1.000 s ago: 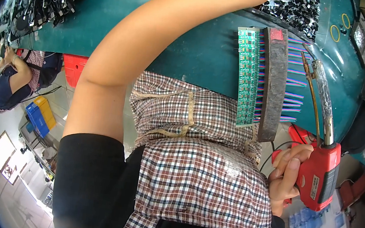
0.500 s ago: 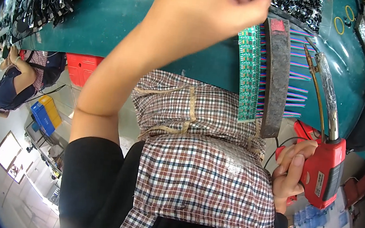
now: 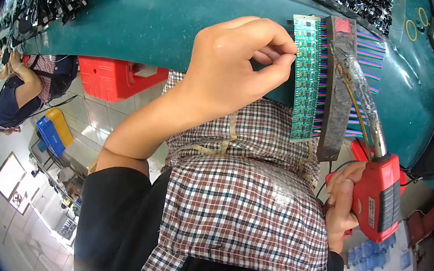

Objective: The person solders cables to a circuit board strip using a soldering gun, then places electronic components from a tray onto another circuit board strip and solders them with the soldering gun.

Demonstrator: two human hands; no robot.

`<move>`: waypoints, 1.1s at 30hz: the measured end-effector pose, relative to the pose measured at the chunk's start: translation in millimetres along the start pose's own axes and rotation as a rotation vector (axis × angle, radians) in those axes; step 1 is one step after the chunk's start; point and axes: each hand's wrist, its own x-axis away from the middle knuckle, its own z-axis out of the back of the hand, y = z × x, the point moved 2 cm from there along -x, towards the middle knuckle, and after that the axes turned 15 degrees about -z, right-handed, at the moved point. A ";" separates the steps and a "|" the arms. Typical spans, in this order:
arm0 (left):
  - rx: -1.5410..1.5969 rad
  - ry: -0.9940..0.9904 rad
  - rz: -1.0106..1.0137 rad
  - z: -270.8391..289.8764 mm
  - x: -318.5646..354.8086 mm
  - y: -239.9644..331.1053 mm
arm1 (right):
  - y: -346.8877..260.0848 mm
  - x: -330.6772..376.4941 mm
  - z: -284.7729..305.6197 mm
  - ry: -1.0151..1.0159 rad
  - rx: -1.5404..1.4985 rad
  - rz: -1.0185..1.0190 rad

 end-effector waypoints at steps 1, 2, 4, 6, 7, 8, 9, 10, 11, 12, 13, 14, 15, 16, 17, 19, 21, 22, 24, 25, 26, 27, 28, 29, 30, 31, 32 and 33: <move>0.004 0.001 0.027 -0.4 0.4 0.0 | 1.3 0.2 1.4 -0.042 0.038 0.013; 0.005 0.002 0.030 -0.1 1.2 -0.7 | 2.2 0.2 3.7 -0.044 0.040 0.012; -0.031 -0.022 -0.006 0.6 2.1 -2.0 | 1.7 0.9 5.9 -0.072 0.209 0.045; -0.037 -0.026 -0.011 -0.4 2.1 -3.6 | 0.9 7.7 5.9 0.002 0.270 -0.043; -0.045 -0.029 -0.017 -0.8 2.0 -4.0 | 3.9 8.0 5.7 -0.002 0.304 -0.006; -0.047 -0.028 -0.015 -0.6 1.9 -4.0 | 5.2 7.9 5.8 -0.007 0.336 0.031; -0.050 -0.030 -0.018 -0.4 1.7 -3.7 | 4.6 7.6 6.5 -0.010 0.336 0.031; -0.053 -0.032 -0.021 -0.1 1.5 -3.5 | 3.7 7.1 6.9 -0.036 0.340 0.014; -0.053 -0.031 -0.020 -0.1 1.4 -4.1 | 3.3 6.7 7.1 -0.061 0.344 -0.005; -0.049 -0.036 -0.018 -0.2 1.3 -4.7 | 3.2 5.4 7.2 -0.062 0.345 -0.005; -0.046 -0.042 -0.017 -0.2 1.2 -5.1 | 2.7 3.4 6.6 -0.068 0.370 0.031; -0.046 -0.042 -0.016 -0.1 0.8 -5.1 | 2.4 2.5 6.2 -0.073 0.393 0.066; -0.054 -0.051 -0.023 0.1 0.3 -5.0 | 2.9 2.8 6.1 -0.074 0.393 0.066; -0.062 -0.059 -0.029 0.0 0.1 -4.9 | 3.9 3.2 6.1 -0.074 0.362 0.045; -0.061 -0.058 -0.027 0.2 0.2 -5.4 | 4.2 3.5 6.0 -0.074 0.331 0.025; -0.049 -0.058 -0.023 0.5 0.5 -6.3 | 4.1 4.0 6.3 -0.078 0.330 0.006; -0.048 -0.058 -0.019 0.4 1.0 -6.7 | 5.6 4.0 6.8 -0.082 0.326 -0.013; -0.046 -0.058 -0.017 0.2 1.4 -6.8 | 7.2 4.1 6.9 -0.079 0.325 -0.001; -0.042 -0.058 -0.009 -0.1 0.9 -6.4 | 7.5 4.0 6.3 -0.076 0.325 0.011; -0.038 -0.058 -0.002 -0.4 0.8 -6.3 | 6.7 4.1 5.3 -0.058 0.331 -0.006; -0.038 -0.057 -0.001 -0.5 1.0 -6.4 | 5.9 4.1 4.3 -0.041 0.337 -0.022; -0.049 -0.058 -0.008 -0.5 1.1 -6.5 | 4.4 3.8 3.3 -0.042 0.337 -0.022; -0.059 -0.058 -0.015 -0.6 1.3 -6.4 | 2.7 3.3 2.6 -0.038 0.334 -0.026; -0.059 -0.057 -0.014 -0.5 1.2 -6.4 | 1.8 2.7 2.3 -0.034 0.332 -0.030; -0.054 -0.059 -0.006 -0.4 1.1 -6.4 | 2.5 2.3 1.7 -0.035 0.333 -0.031; -0.048 -0.060 0.001 -0.4 1.1 -6.4 | 3.5 2.1 0.9 -0.033 0.326 -0.007; -0.048 -0.060 0.002 -0.7 1.2 -6.6 | 3.9 2.2 0.5 -0.030 0.319 0.017; -0.052 -0.059 0.001 -0.9 1.4 -6.8 | 1.5 2.3 -0.5 -0.031 0.319 0.016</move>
